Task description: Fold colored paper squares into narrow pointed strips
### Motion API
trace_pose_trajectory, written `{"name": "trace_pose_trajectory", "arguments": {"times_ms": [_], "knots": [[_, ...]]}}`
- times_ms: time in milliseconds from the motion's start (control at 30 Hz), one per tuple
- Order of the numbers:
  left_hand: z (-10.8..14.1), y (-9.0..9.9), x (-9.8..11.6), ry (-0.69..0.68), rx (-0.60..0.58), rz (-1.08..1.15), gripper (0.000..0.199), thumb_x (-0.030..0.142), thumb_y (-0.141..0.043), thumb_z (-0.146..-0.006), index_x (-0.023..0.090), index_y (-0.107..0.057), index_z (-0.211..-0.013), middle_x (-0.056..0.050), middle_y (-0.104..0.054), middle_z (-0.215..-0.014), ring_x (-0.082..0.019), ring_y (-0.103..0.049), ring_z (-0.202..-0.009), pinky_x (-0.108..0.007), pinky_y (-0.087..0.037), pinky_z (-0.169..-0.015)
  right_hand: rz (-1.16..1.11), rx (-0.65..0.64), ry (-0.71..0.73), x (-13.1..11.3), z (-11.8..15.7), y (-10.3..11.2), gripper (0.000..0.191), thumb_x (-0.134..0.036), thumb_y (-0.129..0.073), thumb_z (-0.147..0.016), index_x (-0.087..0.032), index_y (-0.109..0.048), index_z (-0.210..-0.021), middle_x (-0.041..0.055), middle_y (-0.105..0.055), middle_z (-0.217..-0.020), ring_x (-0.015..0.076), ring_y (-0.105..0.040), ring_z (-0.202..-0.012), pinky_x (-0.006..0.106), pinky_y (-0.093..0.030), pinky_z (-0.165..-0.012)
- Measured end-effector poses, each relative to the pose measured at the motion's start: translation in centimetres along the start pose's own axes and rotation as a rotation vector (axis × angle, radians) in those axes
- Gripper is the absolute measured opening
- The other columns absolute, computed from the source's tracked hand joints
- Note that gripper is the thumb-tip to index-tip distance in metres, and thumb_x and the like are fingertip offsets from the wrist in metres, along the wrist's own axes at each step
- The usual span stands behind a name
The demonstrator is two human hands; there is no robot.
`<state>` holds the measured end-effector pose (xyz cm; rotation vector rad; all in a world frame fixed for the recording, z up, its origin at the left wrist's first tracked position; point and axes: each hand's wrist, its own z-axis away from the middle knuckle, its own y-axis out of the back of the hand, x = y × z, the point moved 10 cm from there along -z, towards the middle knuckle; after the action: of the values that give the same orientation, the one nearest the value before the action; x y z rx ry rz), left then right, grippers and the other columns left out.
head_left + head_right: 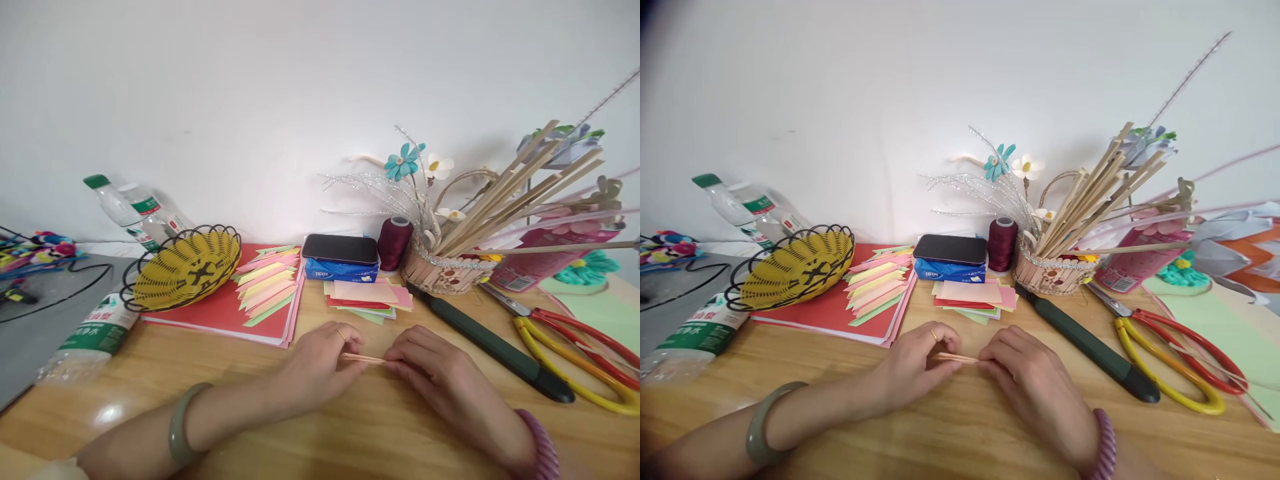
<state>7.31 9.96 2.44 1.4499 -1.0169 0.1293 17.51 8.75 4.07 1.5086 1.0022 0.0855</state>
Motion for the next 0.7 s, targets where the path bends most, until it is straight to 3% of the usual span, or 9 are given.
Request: {"name": "trace_pose_trajectory", "arguments": {"times_ms": [133, 333, 533, 700], "knots": [[0.3, -0.3, 2.1, -0.172, -0.016, 0.052, 0.015, 0.027, -0.055, -0.088, 0.020, -0.067, -0.094, 0.000, -0.069, -0.079, -0.012, -0.060, -0.069, -0.021, -0.044, -0.067, 0.032, 0.059, 0.077, -1.7, 0.2, 0.4, 0.020, -0.023, -0.040, -0.092, -0.020, -0.057, -0.084, 0.0033, -0.060, -0.079, 0.0158, -0.055, -0.073, 0.029, -0.043, -0.064], [0.7, -0.3, 2.1, -0.150, -0.020, 0.083, 0.025, 0.030, -0.047, -0.092, 0.020, -0.070, -0.092, 0.000, -0.071, -0.075, -0.011, -0.061, -0.064, -0.019, -0.043, -0.063, 0.003, 0.053, 0.101, -2.7, 0.6, 0.4, 0.019, -0.021, -0.038, -0.093, -0.020, -0.056, -0.088, 0.0018, -0.061, -0.076, 0.0137, -0.057, -0.068, 0.025, -0.042, -0.061], [0.7, -1.0, 1.2, -0.026, -0.190, 0.148, 0.030, 0.024, -0.042, -0.091, 0.017, -0.069, -0.082, 0.000, -0.069, -0.074, -0.009, -0.061, -0.064, -0.016, -0.042, -0.064, -0.158, -0.104, -0.058, -1.0, 0.4, -0.8, 0.024, -0.025, -0.034, -0.093, -0.020, -0.055, -0.083, 0.0019, -0.061, -0.076, 0.0132, -0.056, -0.068, 0.025, -0.042, -0.063], [0.4, 0.3, -0.6, 0.063, -0.154, 0.171, 0.030, 0.020, -0.046, -0.087, 0.017, -0.065, -0.064, 0.003, -0.066, -0.063, -0.008, -0.057, -0.055, -0.014, -0.041, -0.056, -0.155, -0.120, -0.147, 1.7, 0.6, 0.3, 0.027, -0.033, -0.037, -0.092, -0.021, -0.054, -0.075, -0.0002, -0.060, -0.069, 0.0123, -0.054, -0.061, 0.023, -0.041, -0.057]]}}
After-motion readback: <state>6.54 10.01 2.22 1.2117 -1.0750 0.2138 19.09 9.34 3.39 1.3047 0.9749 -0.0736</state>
